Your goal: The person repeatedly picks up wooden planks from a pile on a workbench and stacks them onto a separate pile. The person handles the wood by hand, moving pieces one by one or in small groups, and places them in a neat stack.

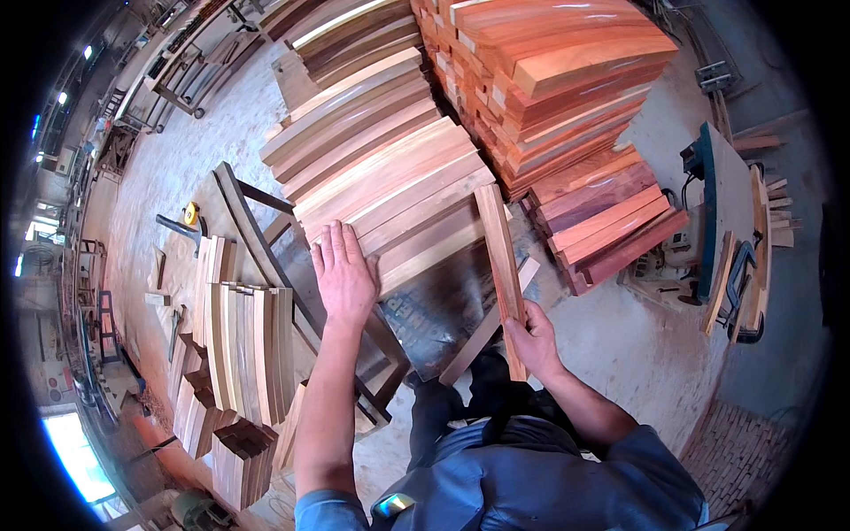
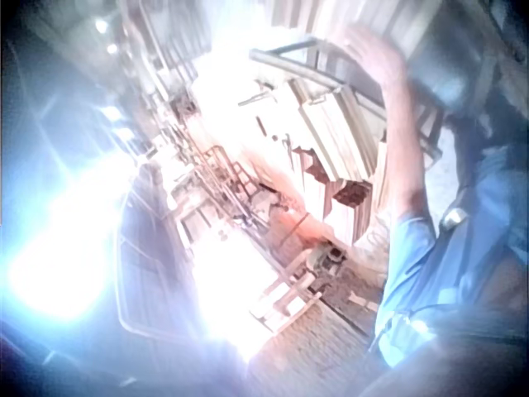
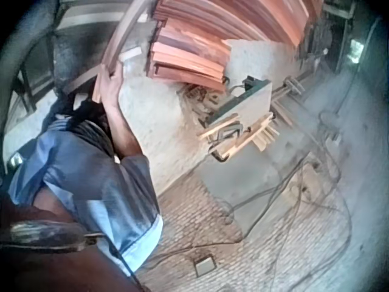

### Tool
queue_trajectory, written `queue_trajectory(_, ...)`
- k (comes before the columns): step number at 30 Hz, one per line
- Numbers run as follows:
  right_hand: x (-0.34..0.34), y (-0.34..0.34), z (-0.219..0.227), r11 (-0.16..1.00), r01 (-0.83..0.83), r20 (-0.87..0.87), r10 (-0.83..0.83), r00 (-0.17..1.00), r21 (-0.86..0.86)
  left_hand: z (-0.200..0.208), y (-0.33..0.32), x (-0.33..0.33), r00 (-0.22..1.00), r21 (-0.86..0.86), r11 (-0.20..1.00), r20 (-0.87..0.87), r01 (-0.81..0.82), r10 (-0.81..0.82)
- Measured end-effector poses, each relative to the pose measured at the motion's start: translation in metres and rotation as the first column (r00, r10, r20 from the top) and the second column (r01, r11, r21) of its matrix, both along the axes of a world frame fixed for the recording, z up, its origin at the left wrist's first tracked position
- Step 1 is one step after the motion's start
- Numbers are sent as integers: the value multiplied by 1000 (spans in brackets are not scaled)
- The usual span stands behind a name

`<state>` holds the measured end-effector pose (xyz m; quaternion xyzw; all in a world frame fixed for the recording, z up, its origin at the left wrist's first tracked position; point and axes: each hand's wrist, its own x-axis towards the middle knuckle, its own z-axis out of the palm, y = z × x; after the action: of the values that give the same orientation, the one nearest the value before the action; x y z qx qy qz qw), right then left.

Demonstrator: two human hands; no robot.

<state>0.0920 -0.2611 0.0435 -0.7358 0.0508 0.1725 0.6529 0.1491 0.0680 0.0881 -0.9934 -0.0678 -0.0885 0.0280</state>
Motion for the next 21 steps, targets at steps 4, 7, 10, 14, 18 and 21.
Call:
queue_trajectory(4, -2, -7, -7, 999, 21, 36, -20, 999, -33, -1, -6, -1, 999, -11, 999, 7, -33, 33)
queue_trajectory(7, -1, -7, -5, 999, 43, 47, -42, 998, -15, 0, -11, -3, 998, -13, 999, 48, -35, 36)
queue_trajectory(10, 0, -5, 7, 999, 50, 19, -50, 999, -20, 6, -12, -8, 993, -12, 1000, 117, -8, 10)
queue_trajectory(14, -2, -12, -3, 997, 79, 58, -80, 995, 20, 19, -13, -23, 978, -32, 995, 188, 98, -90)
queue_trajectory(18, -4, -17, -4, 989, 113, 87, -121, 989, 95, 35, -22, -48, 983, -85, 994, 177, 71, -55)
queue_trajectory(21, -7, -17, 3, 987, 102, 156, -121, 980, 124, 32, -30, -74, 987, -352, 935, 130, -48, 99)
